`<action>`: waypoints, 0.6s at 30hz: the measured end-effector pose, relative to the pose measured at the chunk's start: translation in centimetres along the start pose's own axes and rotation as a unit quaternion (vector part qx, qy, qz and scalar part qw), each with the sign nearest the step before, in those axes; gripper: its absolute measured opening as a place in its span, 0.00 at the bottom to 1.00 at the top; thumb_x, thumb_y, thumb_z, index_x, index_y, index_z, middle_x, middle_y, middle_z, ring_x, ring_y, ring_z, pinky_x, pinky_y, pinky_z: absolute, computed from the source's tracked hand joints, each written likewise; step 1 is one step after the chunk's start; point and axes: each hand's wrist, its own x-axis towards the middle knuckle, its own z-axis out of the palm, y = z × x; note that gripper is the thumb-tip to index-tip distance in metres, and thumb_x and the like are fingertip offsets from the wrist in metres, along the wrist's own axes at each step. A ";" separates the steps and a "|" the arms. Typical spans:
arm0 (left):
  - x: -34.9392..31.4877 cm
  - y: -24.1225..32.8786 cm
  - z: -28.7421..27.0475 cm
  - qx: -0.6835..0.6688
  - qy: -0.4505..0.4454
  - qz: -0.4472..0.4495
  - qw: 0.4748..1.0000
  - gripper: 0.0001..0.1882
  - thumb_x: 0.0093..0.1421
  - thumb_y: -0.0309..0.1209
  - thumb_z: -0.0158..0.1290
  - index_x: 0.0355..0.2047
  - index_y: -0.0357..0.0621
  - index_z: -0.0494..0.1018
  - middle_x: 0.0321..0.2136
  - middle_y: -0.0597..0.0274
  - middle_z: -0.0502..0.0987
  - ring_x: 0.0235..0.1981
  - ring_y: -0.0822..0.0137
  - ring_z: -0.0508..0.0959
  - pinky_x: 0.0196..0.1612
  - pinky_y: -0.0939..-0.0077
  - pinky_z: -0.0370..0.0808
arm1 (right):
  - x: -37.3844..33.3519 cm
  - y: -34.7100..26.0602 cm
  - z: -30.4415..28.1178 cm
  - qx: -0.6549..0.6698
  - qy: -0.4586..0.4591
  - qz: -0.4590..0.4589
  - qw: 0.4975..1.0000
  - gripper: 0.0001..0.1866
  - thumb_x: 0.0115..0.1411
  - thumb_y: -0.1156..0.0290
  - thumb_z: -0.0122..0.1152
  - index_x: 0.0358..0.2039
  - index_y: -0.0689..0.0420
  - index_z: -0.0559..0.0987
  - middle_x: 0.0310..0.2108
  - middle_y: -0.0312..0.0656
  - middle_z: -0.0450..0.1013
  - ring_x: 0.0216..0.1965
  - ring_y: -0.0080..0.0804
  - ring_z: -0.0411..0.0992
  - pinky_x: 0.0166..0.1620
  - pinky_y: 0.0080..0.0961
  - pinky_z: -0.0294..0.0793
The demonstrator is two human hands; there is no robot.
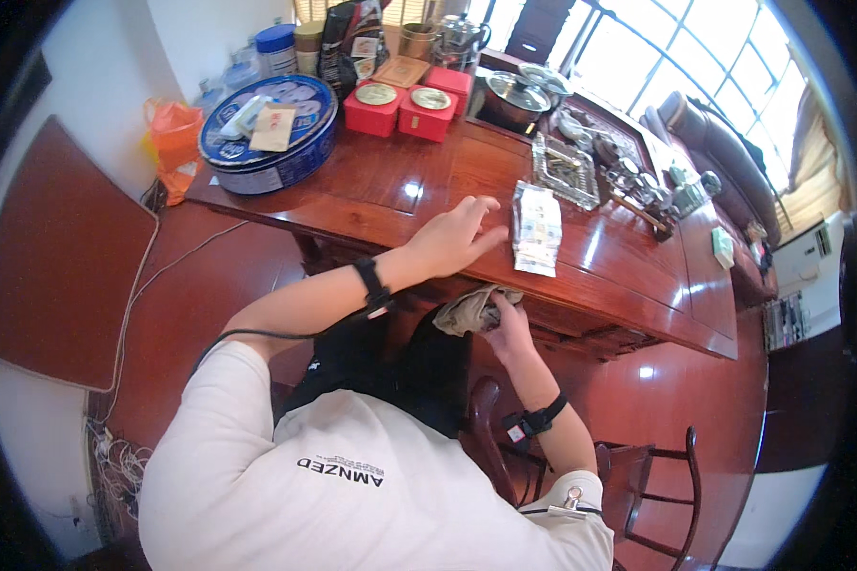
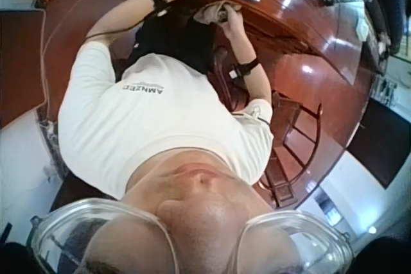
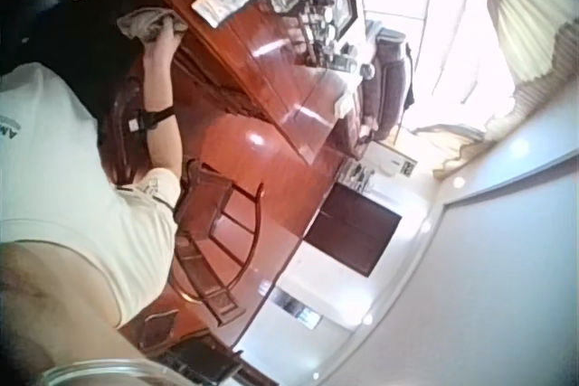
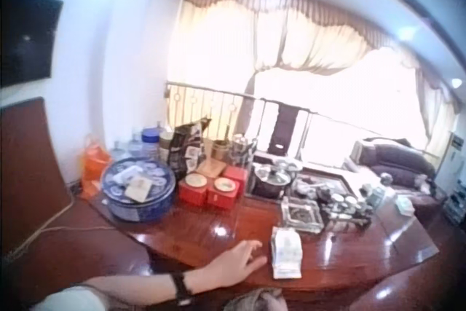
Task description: Clean the tea table with a cloth and reorganize tea items.
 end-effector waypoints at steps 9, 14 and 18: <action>-11.0 -7.1 -2.7 0.394 -0.065 0.382 0.833 0.20 0.61 0.39 0.48 0.55 0.68 0.67 0.55 0.62 0.66 0.62 0.61 0.62 0.67 0.54 0.55 | 2.1 2.6 5.9 0.039 -0.131 0.135 0.981 0.15 0.66 0.59 0.47 0.50 0.50 0.71 0.46 0.39 0.70 0.47 0.37 0.70 0.49 0.43 0.72; -10.6 -12.5 -4.9 0.438 -0.034 0.475 0.762 0.24 0.60 0.33 0.45 0.55 0.76 0.64 0.53 0.73 0.67 0.60 0.71 0.63 0.61 0.69 0.57 | 1.1 1.5 5.6 -0.009 -0.154 0.158 0.975 0.21 0.63 0.56 0.54 0.51 0.53 0.70 0.49 0.43 0.69 0.53 0.40 0.66 0.58 0.43 0.60; -12.5 -13.2 -6.3 0.448 -0.045 0.465 0.762 0.21 0.60 0.34 0.46 0.53 0.76 0.67 0.50 0.74 0.68 0.58 0.72 0.65 0.56 0.69 0.61 | -1.7 -1.4 2.7 -0.068 -0.195 0.129 0.970 0.26 0.65 0.53 0.52 0.55 0.60 0.68 0.54 0.49 0.68 0.55 0.44 0.67 0.58 0.39 0.66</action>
